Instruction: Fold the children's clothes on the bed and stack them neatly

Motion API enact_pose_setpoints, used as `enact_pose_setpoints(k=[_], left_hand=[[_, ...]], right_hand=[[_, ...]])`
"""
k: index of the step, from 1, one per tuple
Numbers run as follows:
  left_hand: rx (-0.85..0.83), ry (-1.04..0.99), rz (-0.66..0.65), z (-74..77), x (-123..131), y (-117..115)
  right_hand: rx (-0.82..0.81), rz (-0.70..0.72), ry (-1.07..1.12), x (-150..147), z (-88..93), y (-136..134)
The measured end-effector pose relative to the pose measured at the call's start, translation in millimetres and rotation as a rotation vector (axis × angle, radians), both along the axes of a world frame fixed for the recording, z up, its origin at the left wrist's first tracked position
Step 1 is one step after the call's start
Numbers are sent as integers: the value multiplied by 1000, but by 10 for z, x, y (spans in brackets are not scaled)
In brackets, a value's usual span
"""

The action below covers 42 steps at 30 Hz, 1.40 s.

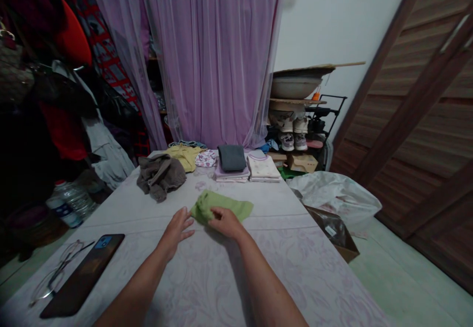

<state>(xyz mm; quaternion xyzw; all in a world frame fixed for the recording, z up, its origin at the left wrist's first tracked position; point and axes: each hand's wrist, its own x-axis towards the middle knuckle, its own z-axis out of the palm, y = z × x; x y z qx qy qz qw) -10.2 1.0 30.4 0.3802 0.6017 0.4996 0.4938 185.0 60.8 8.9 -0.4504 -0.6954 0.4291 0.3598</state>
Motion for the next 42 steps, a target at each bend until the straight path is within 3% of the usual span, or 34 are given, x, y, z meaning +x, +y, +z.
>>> enact_pose_setpoints(k=[2,3,4,7,9,13,17,22,24,29,32,37,42], left_hand=[[-72,-128,-64,101,-24,-57],[-104,-158,-100,132,-47,-86],[-130,-165,-129,149,-75,-115],[-185,-126,-130,123,-156,-187],[-213,-134,-96,78,-174,-206],[-211,-205,-86,55,-120,-125],[-138,-218,-141,193,-138,57],[-91,-193,-289,402,-450,330],[-113,-66,-270,411,-597,489],[-33,668,34,204,-752,844],[118,922,55,-8,-707,839],[330,1091,78,-296,-618,651],[346,1078,119,-345,-611,615]], right_hand=[[-51,225,-1,-11,43,-57],[-48,265,-40,-4,83,-45],[-20,235,-108,12,129,-7],[115,-142,-392,84,253,203],[133,-305,-526,123,288,352],[110,-353,-692,101,293,549],[76,-310,-789,80,412,644],[44,-424,-838,402,663,587],[3,-459,-844,540,678,522],[-71,-407,-766,611,463,431],[-70,-379,-738,600,316,441],[24,-339,-639,607,175,491],[277,-143,-612,397,181,599]])
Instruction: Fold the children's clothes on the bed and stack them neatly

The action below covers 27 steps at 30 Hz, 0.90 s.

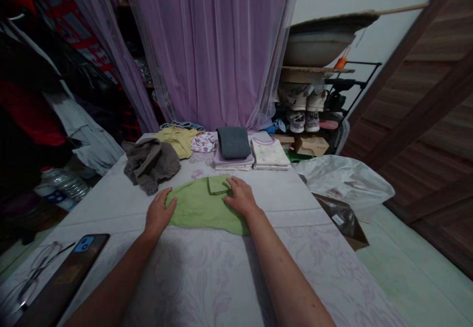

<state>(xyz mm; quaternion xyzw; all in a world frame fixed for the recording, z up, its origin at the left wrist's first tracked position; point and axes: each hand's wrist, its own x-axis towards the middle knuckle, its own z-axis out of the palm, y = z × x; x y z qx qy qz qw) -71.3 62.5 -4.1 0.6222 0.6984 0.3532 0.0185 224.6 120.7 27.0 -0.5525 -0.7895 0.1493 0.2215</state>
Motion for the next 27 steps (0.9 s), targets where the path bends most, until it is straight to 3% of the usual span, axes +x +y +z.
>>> enact_pose_setpoints(k=[5,9,15,18,22,27], left_hand=[[-52,-55,42,28,-4,14],[-122,-178,19,55,-65,15],[-113,-230,-130,168,-200,-44],[-136,-250,-217,304,-248,-138],[-288,-360,-367,577,-333,-367],[-418,-453,-415,825,-511,-651]], right_hand=[[-150,25,214,-251,112,123],[-237,22,334,-200,206,96],[-794,288,932,118,370,-199],[-910,361,922,207,432,-344],[-997,521,775,248,478,-533],[-1066,725,702,213,361,-800]])
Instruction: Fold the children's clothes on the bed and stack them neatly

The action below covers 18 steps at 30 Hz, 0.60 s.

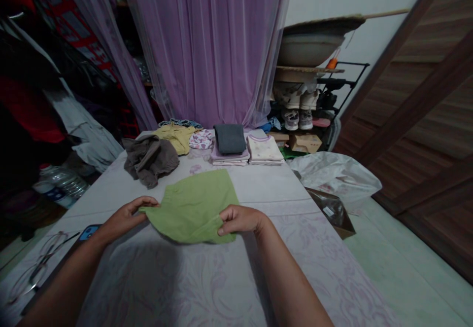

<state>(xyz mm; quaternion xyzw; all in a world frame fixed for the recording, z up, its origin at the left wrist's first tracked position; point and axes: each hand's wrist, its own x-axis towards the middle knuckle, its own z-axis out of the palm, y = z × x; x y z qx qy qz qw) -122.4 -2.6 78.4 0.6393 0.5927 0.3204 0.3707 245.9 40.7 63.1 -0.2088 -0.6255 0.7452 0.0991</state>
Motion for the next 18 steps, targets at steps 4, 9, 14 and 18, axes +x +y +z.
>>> enact_pose_setpoints(k=[4,9,14,18], left_hand=[[-107,-71,-108,20,-81,-126],[-210,-109,-248,47,-30,-198],[-276,-98,-324,105,19,-183],[-302,-127,-332,89,-11,-147]], right_hand=[[-79,-6,51,-57,-217,-190],[-145,-32,109,-31,-391,-328],[-200,-72,160,62,-427,-340],[-214,-95,187,83,-392,-320]])
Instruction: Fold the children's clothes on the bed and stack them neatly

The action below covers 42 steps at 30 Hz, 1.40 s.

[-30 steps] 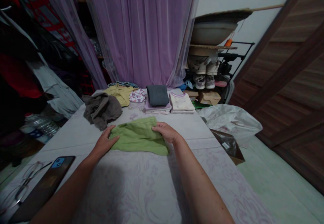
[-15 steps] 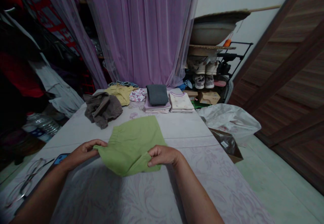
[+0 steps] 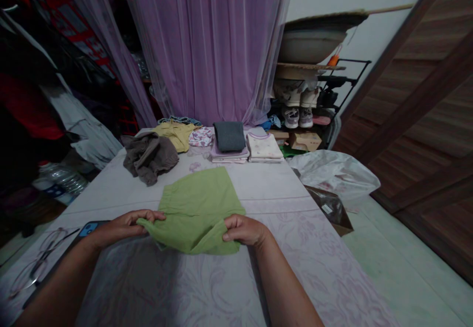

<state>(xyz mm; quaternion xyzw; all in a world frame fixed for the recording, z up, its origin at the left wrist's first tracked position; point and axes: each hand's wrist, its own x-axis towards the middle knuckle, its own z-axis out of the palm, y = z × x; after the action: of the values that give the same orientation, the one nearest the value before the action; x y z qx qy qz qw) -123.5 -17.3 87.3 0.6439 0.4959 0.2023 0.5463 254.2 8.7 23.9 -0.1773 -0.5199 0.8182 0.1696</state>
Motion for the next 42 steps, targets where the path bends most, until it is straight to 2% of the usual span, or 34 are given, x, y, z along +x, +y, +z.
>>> enact_pose_setpoints(k=[9,12,15,20,22,25,28,32,36,42], left_hand=[[-53,-5,31,-41,-30,-11],[-49,-24,103,-42,12,27],[70,-29,270,-46,91,184],[215,-55,524,-127,302,650],[201,-47,625,-217,384,816],[181,50,712,-385,443,954],[203,115,701,-520,428,964],[197,106,741,-589,402,918],[206,73,776,-617,414,903],[203,106,785,-639,403,900]], right_hand=[[63,-68,-12,51,62,14],[46,-136,-53,50,142,85],[10,-316,-79,16,274,292],[89,-711,-160,-75,390,903],[135,-834,-299,-107,341,1120],[180,-875,-418,-128,183,1283],[222,-882,-475,-117,-9,1294],[332,-935,-578,-121,-197,1307],[489,-983,-690,-187,-246,1380],[647,-1019,-900,-290,-172,1391]])
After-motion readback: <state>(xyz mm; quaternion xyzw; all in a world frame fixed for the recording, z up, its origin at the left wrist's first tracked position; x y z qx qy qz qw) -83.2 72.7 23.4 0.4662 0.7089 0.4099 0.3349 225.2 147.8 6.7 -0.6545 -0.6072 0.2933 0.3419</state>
